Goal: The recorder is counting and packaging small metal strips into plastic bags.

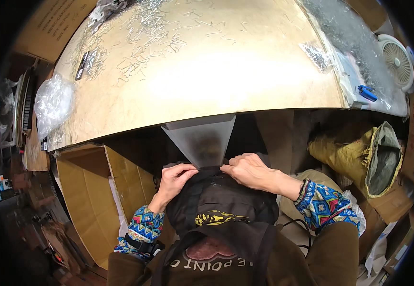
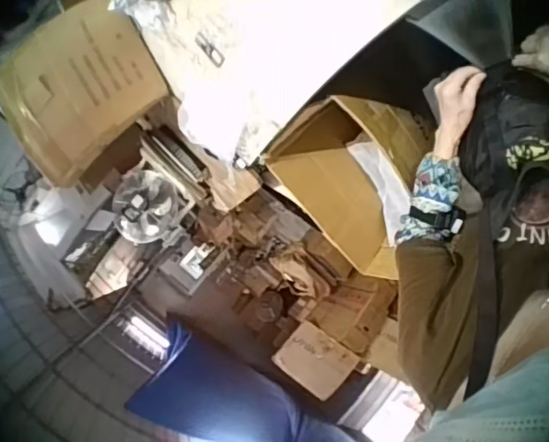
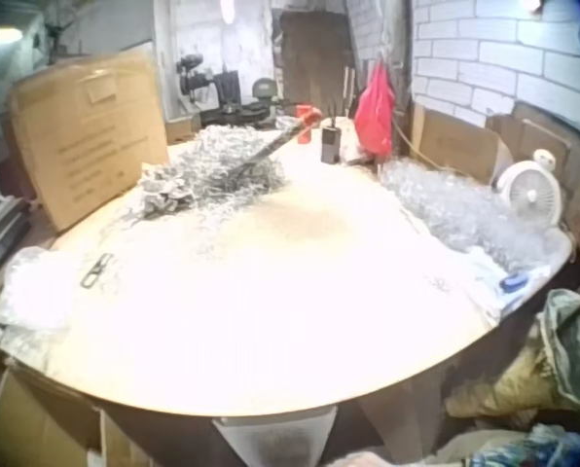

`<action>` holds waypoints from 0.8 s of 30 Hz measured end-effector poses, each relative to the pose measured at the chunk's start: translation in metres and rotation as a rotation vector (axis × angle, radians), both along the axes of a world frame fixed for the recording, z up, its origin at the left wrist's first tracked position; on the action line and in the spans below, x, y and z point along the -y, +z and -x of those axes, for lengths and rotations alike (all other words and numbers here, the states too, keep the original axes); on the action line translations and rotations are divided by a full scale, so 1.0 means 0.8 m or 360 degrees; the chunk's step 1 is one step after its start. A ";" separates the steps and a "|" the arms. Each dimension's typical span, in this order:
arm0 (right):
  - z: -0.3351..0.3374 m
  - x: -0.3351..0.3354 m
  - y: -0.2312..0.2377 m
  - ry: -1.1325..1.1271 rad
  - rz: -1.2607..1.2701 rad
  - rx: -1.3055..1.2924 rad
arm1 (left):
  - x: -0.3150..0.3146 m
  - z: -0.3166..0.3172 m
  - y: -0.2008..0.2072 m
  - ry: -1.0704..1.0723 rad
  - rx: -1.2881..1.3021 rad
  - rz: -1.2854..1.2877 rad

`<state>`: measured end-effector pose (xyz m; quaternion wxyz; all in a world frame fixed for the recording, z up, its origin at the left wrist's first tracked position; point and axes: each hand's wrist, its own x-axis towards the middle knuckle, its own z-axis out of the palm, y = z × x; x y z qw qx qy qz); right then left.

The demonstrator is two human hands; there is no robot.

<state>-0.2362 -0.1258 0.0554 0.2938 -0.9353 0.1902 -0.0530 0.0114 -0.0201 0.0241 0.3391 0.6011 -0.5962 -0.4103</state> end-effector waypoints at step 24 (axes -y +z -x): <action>-0.261 0.273 0.072 -0.0112 0.0919 0.0181 | 0.005 0.019 -0.011 0.0654 -0.2084 -0.0750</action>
